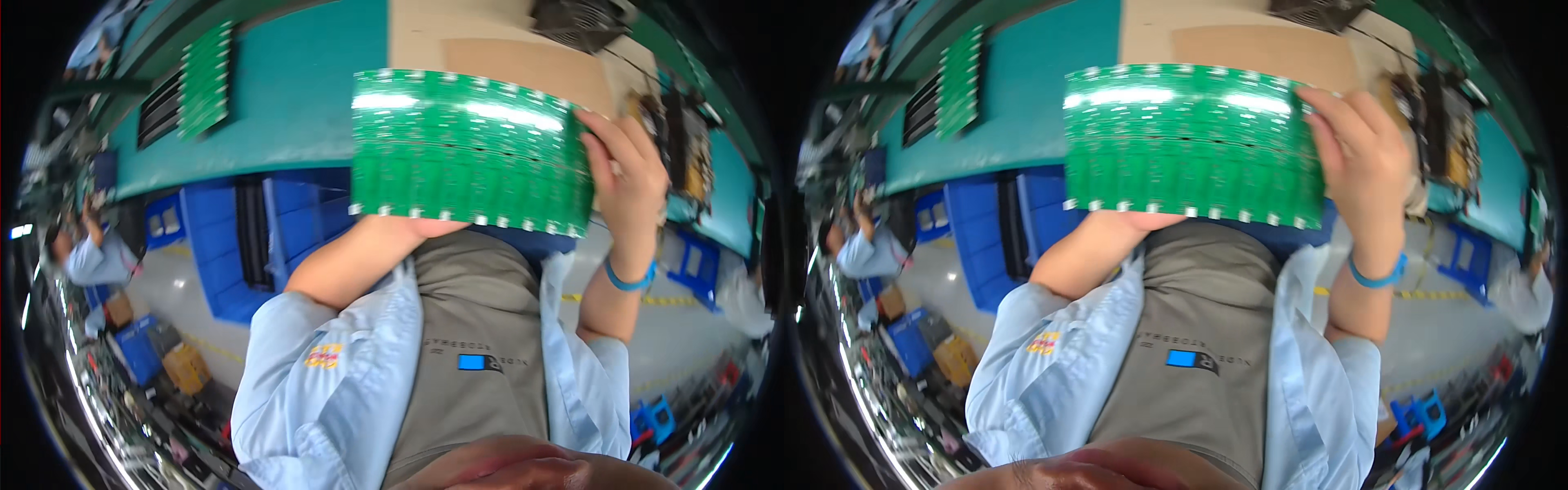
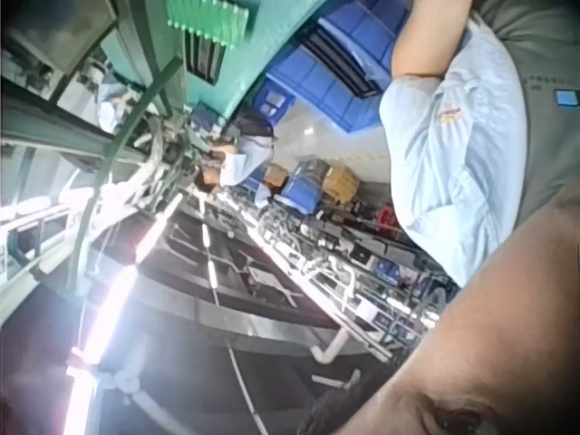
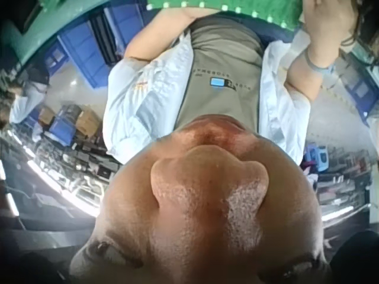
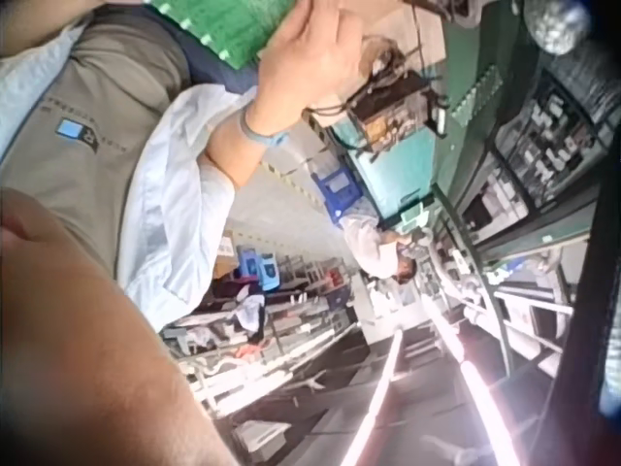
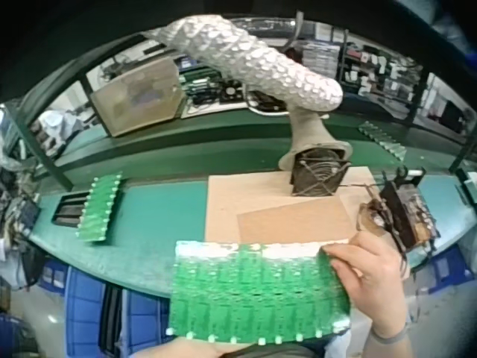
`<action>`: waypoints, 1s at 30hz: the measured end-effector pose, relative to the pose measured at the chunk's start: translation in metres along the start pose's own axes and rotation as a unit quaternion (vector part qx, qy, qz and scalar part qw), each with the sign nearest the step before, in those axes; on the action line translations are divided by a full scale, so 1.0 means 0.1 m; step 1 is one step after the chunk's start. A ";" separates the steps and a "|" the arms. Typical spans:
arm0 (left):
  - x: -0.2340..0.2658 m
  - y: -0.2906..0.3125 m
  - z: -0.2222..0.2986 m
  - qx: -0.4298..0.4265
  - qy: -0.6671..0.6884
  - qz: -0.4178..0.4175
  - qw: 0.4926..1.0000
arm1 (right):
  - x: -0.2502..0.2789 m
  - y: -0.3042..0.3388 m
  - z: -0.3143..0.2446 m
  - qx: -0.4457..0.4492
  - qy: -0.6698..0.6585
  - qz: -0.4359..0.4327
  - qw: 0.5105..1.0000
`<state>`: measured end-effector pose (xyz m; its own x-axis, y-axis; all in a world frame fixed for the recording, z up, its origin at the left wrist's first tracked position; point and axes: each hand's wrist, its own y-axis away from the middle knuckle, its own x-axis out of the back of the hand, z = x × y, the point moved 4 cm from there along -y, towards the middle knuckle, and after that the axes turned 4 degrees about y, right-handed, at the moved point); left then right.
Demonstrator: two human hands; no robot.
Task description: The recorder is assembling and soldering components onto a large panel of printed circuit boards.
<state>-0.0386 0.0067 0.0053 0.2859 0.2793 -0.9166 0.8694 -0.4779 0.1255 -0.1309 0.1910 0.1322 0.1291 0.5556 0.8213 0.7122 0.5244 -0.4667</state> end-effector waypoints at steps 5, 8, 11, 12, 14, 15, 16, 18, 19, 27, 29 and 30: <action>0.07 0.08 -0.04 0.016 0.083 -0.023 0.996 | -0.05 -0.01 -0.02 -0.023 -0.074 -0.037 0.996; 0.06 0.10 0.01 -0.010 0.047 -0.005 0.999 | -0.05 -0.03 -0.05 -0.011 -0.068 -0.038 0.997; 0.04 0.11 0.06 -0.040 -0.003 0.025 0.999 | -0.06 -0.05 -0.08 0.000 -0.060 -0.037 0.997; 0.03 0.10 0.07 -0.048 -0.019 0.035 0.998 | -0.06 -0.05 -0.08 0.006 -0.055 -0.040 0.998; 0.01 0.08 0.10 -0.065 -0.051 0.056 0.995 | -0.08 -0.05 -0.08 0.016 -0.046 -0.044 0.998; 0.01 0.08 0.11 -0.073 -0.067 0.066 0.993 | -0.09 -0.04 -0.09 0.021 -0.041 -0.046 0.998; 0.00 0.06 0.11 -0.081 -0.081 0.076 0.990 | -0.09 -0.04 -0.09 0.024 -0.040 -0.046 0.998; 0.00 0.04 0.12 -0.095 -0.109 0.098 0.985 | -0.08 -0.03 -0.09 0.013 -0.057 -0.036 0.998; 0.01 0.03 0.12 -0.103 -0.123 0.109 0.981 | -0.08 -0.02 -0.09 0.007 -0.066 -0.032 0.997; -0.08 0.04 0.22 -0.122 -0.146 0.094 0.977 | -0.13 0.27 0.34 -0.109 -0.242 0.062 0.962; -0.27 0.09 0.36 -0.058 -0.028 -0.074 0.995 | -0.21 0.35 0.41 -0.208 -0.324 0.071 0.920; -0.37 0.11 0.41 -0.024 0.031 -0.158 0.987 | -0.25 0.40 0.46 -0.255 -0.363 0.075 0.893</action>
<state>-0.0561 -0.0432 0.0250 0.0206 0.4583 -0.8886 0.9365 -0.3200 -0.1434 -0.1376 0.2275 0.0782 -0.0996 0.9643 0.2454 0.9703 0.1487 -0.1909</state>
